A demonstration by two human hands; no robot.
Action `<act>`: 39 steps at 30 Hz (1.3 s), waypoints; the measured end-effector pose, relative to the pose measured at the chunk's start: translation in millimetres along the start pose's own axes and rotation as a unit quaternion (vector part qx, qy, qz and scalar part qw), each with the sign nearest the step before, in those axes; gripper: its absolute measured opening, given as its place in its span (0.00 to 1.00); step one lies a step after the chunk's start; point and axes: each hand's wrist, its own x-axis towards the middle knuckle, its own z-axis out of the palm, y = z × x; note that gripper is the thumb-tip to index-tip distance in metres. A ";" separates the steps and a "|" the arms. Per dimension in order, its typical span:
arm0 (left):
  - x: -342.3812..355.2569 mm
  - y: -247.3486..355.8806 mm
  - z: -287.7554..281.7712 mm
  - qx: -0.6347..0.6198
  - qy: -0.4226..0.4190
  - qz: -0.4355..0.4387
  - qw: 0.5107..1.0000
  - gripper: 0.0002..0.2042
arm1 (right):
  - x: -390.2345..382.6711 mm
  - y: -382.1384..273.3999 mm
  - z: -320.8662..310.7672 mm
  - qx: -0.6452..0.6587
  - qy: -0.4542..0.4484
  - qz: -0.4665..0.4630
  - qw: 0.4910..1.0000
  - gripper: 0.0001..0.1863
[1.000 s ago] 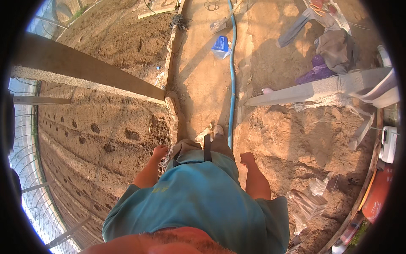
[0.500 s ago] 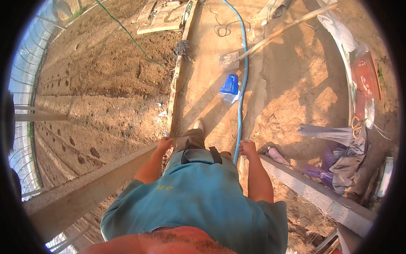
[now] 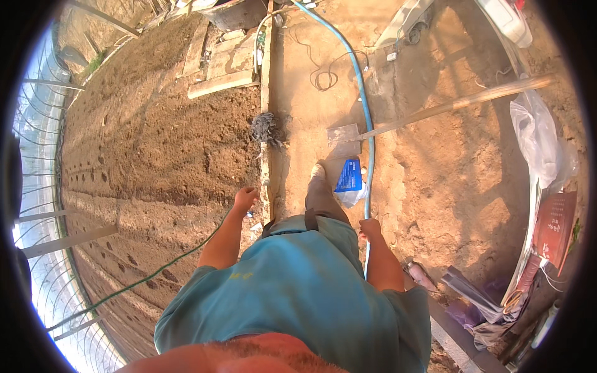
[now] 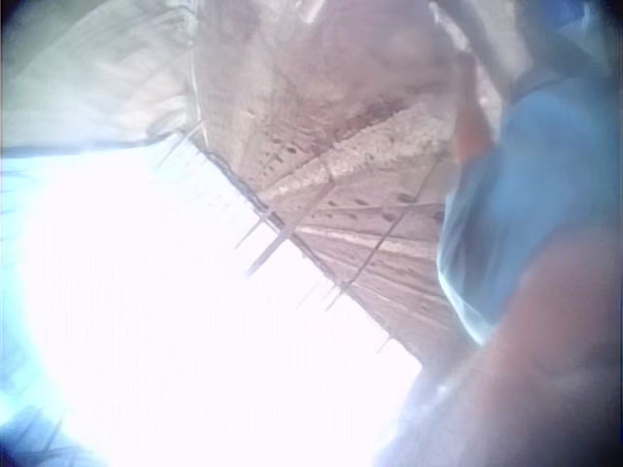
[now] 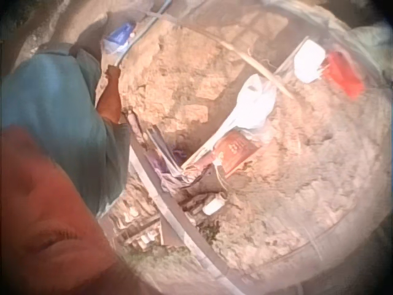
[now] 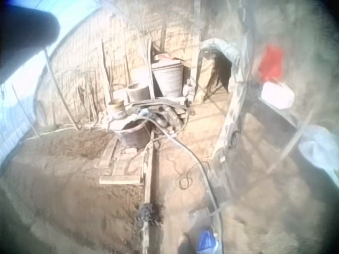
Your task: The person walks through a greenhouse and a cluttered workshop to retrieve a pair of pliers. They then return to a blue hose and use the pliers to tighten a fitting on the hose connection.
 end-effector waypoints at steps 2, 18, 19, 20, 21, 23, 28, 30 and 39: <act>22.7 24.0 -26.8 -0.018 0.023 -0.072 0.997 0.17 | 22.1 -51.0 10.0 0.040 -0.004 0.003 0.999 0.10; 448.5 377.3 -36.4 0.097 -0.127 -0.135 0.978 0.12 | 126.0 -437.4 30.4 0.366 0.016 -0.047 0.929 0.07; 488.4 405.7 -31.6 0.136 -0.162 -0.088 0.973 0.14 | 123.0 -444.5 38.0 0.346 0.035 -0.011 0.938 0.07; 514.5 435.8 -23.0 0.118 -0.171 -0.055 0.977 0.14 | 118.7 -449.5 49.3 0.328 0.054 0.029 0.943 0.07; 540.1 474.2 -9.7 0.103 -0.186 -0.016 0.977 0.14 | 115.1 -456.4 58.6 0.316 0.076 0.067 0.943 0.08; 585.6 556.2 15.5 0.210 -0.222 0.069 0.950 0.15 | 114.0 -471.9 66.1 0.339 0.077 0.106 0.932 0.07; 644.5 705.0 86.3 0.271 -0.236 0.185 0.915 0.10 | 139.3 -523.2 76.2 0.429 0.088 0.080 0.896 0.06; 659.5 736.6 119.8 0.285 -0.214 0.222 0.907 0.12 | 162.9 -546.9 74.6 0.445 0.083 0.067 0.889 0.09; 636.7 804.0 281.4 0.474 -0.341 0.398 0.708 0.14 | 245.2 -652.6 40.1 0.499 0.165 -0.028 0.850 0.17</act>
